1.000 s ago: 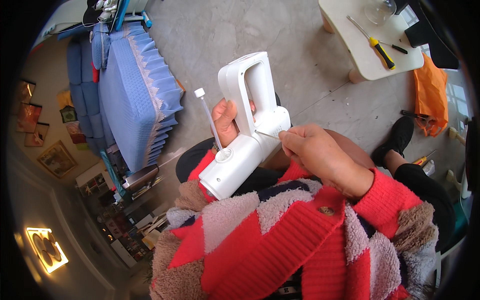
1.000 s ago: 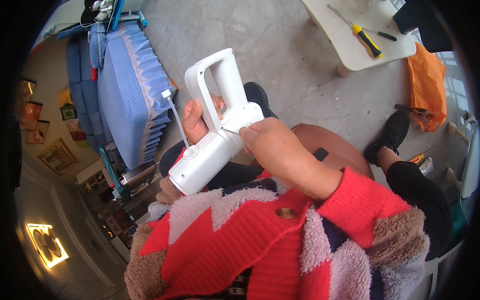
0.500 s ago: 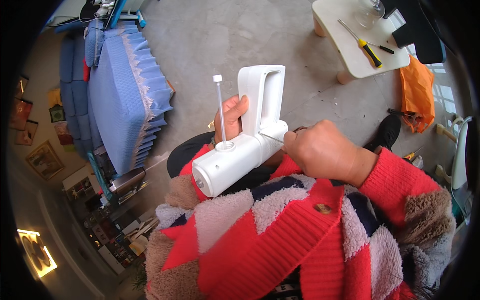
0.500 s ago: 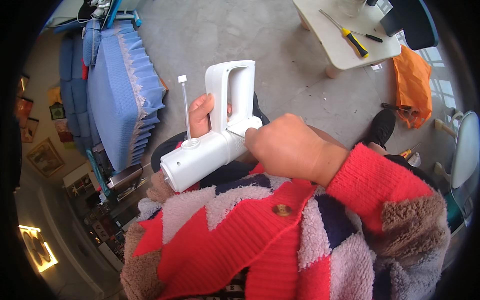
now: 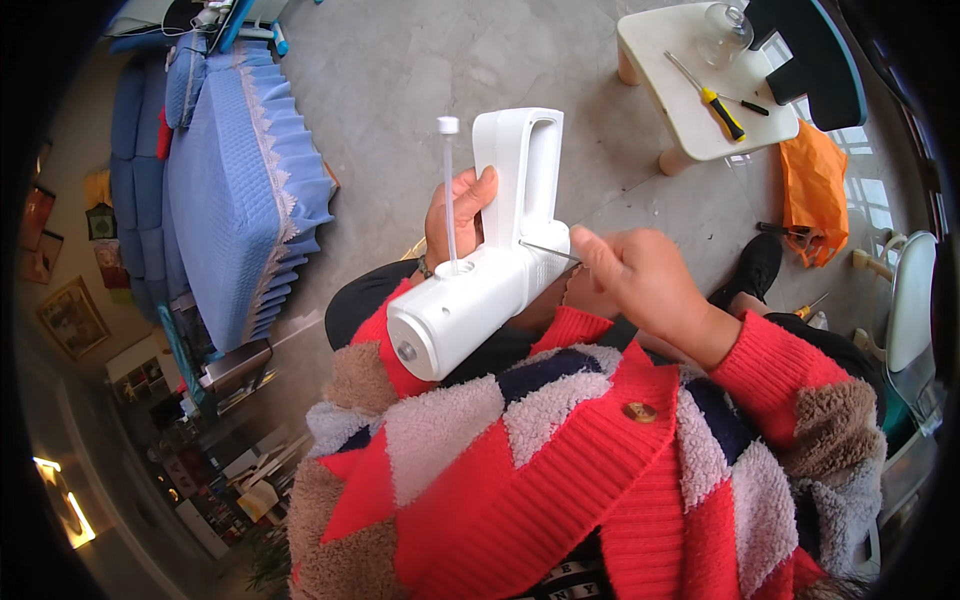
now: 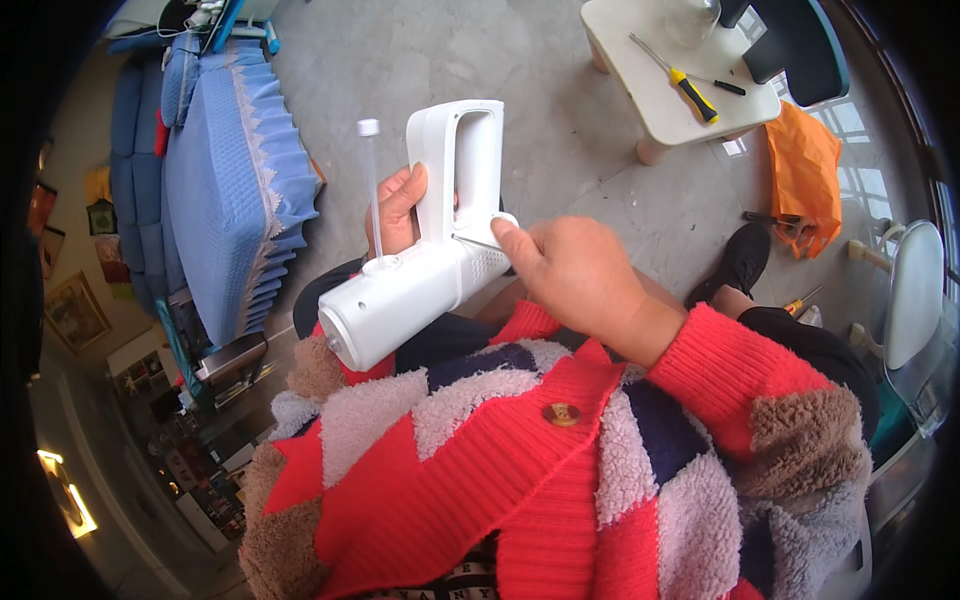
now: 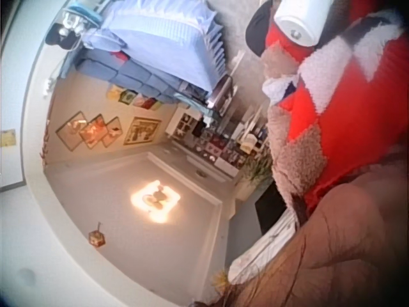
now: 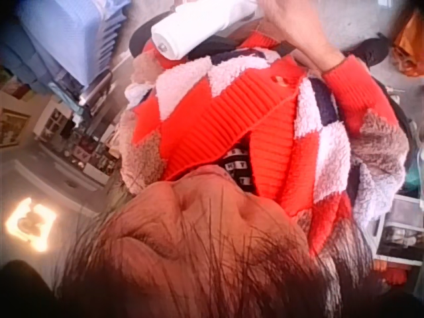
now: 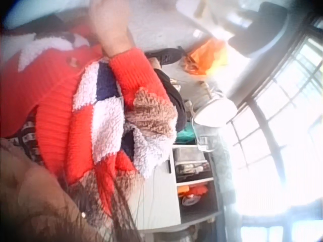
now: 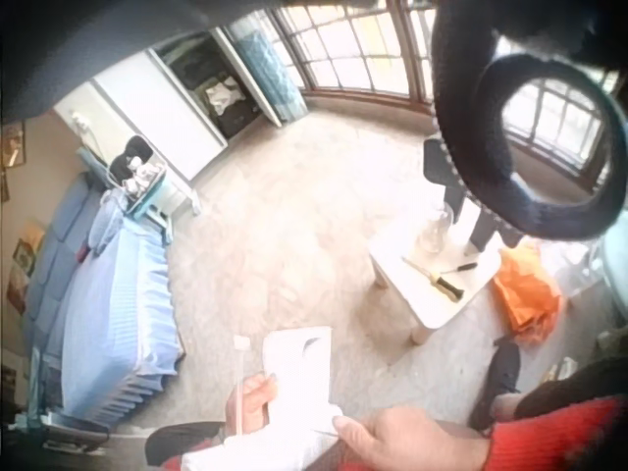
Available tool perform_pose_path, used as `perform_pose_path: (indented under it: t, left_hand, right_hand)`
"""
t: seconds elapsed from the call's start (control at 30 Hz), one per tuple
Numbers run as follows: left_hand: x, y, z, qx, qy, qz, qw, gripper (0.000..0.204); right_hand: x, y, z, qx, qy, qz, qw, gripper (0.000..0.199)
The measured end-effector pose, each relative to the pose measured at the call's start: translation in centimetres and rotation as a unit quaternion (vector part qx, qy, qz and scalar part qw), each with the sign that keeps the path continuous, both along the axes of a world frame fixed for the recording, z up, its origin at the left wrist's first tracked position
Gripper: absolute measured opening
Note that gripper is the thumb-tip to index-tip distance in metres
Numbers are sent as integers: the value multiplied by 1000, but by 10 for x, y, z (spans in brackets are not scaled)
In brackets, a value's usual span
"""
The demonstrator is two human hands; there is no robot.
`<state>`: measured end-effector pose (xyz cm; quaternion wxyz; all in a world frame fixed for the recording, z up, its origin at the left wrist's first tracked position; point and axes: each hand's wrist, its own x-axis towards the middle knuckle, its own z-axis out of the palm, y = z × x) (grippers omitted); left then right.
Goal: The person disassembles a white handheld electronic device using a screwdriver. They remove screws, open the casing to reveal internal components, and then walk to a bathroom to fill a bottle with water.
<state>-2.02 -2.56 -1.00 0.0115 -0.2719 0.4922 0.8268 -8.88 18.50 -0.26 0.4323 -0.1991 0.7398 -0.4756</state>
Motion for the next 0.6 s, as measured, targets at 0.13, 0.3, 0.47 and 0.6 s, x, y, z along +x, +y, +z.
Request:
perform_pose_path:
  t: [0.13,0.3,0.47,0.6]
  left_hand:
    - [4,3,0,-37,43,4,998,38]
    - [8,0,0,-35,50,5,998,38]
    - [13,1,-4,2,5,4,1000,38]
    - [11,9,-9,-13,-73,-61,995,38]
  right_hand:
    - [-14,4,2,-11,-454,-49,890,45]
    - [6,-1,-1,-75,-243,-61,965,39]
    - [6,4,-4,-124,394,108,904,22]
    - [-8,18,-7,-109,580,256,766,12]
